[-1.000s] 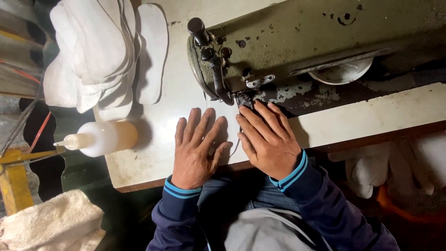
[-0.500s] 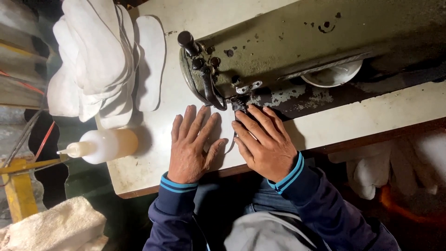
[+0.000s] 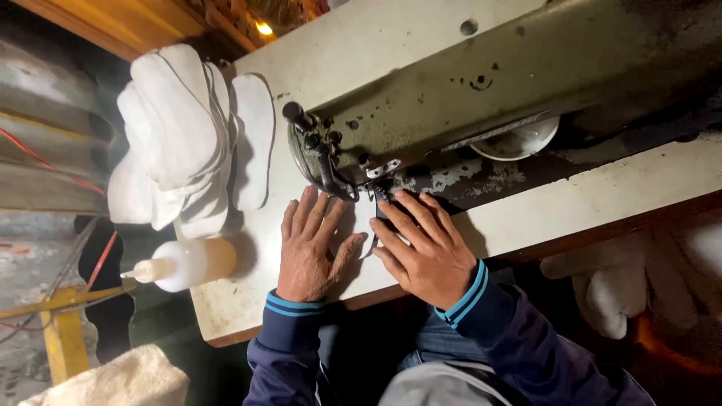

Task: Stitching the edges of shoe insoles using an industrial sewing machine at a workbench.

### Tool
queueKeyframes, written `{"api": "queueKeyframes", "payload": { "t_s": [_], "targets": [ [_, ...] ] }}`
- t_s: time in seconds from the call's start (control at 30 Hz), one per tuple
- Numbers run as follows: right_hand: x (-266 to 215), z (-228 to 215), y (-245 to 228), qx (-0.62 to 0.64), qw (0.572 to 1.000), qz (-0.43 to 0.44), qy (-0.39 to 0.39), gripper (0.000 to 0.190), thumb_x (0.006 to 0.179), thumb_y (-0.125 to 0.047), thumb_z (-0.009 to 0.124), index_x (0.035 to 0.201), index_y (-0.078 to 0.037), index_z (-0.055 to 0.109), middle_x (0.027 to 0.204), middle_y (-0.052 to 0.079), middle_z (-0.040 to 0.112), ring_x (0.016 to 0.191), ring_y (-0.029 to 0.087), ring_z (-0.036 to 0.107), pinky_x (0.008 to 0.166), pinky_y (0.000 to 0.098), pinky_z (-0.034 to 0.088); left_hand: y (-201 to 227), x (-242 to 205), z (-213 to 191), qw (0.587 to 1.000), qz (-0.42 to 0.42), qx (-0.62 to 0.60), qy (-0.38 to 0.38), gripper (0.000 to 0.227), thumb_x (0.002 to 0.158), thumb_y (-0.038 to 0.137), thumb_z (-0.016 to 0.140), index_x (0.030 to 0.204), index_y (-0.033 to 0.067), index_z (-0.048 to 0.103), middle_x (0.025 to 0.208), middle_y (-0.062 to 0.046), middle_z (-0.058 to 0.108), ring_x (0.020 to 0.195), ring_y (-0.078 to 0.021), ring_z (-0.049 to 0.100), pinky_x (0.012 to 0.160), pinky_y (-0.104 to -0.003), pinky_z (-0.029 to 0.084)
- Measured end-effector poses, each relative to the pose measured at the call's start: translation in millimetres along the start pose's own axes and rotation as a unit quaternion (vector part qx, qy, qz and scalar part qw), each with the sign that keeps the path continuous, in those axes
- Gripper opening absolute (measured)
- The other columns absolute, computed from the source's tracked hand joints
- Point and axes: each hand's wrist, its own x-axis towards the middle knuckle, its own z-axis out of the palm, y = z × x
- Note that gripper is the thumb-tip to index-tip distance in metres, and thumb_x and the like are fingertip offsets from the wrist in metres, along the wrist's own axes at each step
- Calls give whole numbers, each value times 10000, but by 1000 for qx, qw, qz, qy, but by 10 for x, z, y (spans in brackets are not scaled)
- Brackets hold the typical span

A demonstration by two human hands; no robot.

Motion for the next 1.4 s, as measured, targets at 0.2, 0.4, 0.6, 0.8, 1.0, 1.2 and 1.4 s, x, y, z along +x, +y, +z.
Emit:
{"api": "queueKeyframes", "payload": {
  "t_s": [0.2,0.4,0.6,0.8,1.0,1.2,1.4],
  "targets": [
    [-19,-18,11,-3,1000,10,-16,383,1007,-390,598,1271,-133,704,1291,150,678,1331,366,576,1141,533,408,-86,49,51,1000,6,5,-5,647,950,560,622,1493,215,555,1592,-111,463,1521,-365,317,1217,-592,241],
    [-71,11,38,-3,1000,11,-25,425,1006,-416,583,1301,-128,683,1350,152,650,1361,370,548,1156,537,383,-136,41,14,1000,12,-4,-25,603,945,552,624,1426,188,617,1585,-144,464,1512,-390,328,1208,-585,261],
    [-107,23,39,10,1000,8,-18,427,1008,-426,576,1320,-153,678,1341,156,649,1363,378,542,1160,558,373,-131,129,-50,999,10,10,-41,610,926,586,626,1410,213,635,1571,-136,479,1505,-370,350,1217,-567,257],
    [-92,4,38,18,1000,8,-13,400,1013,-421,573,1276,-145,695,1303,159,657,1352,383,552,1151,565,375,-110,215,-82,999,23,-3,-36,575,950,548,602,1413,207,634,1555,-149,495,1496,-388,353,1215,-585,247],
    [-94,24,44,10,1000,13,-11,419,1023,-433,559,1290,-137,687,1311,167,653,1357,385,550,1149,558,387,-364,132,162,999,20,6,-28,483,1002,485,544,1400,228,641,1553,-119,501,1501,-361,353,1215,-566,257],
    [-79,4,43,10,1000,13,-16,443,1014,-434,572,1304,-117,677,1296,171,656,1348,385,552,1141,553,395,-311,154,141,999,39,22,-16,461,1021,440,538,1410,209,628,1565,-126,488,1514,-365,328,1221,-569,238],
    [-58,-9,37,3,1000,11,-23,464,1014,-444,564,1311,-104,669,1312,167,651,1364,378,540,1153,545,386,-205,185,63,999,32,-7,-30,532,1004,494,544,1454,217,594,1596,-137,444,1534,-373,271,1229,-597,188]
  ]
}}
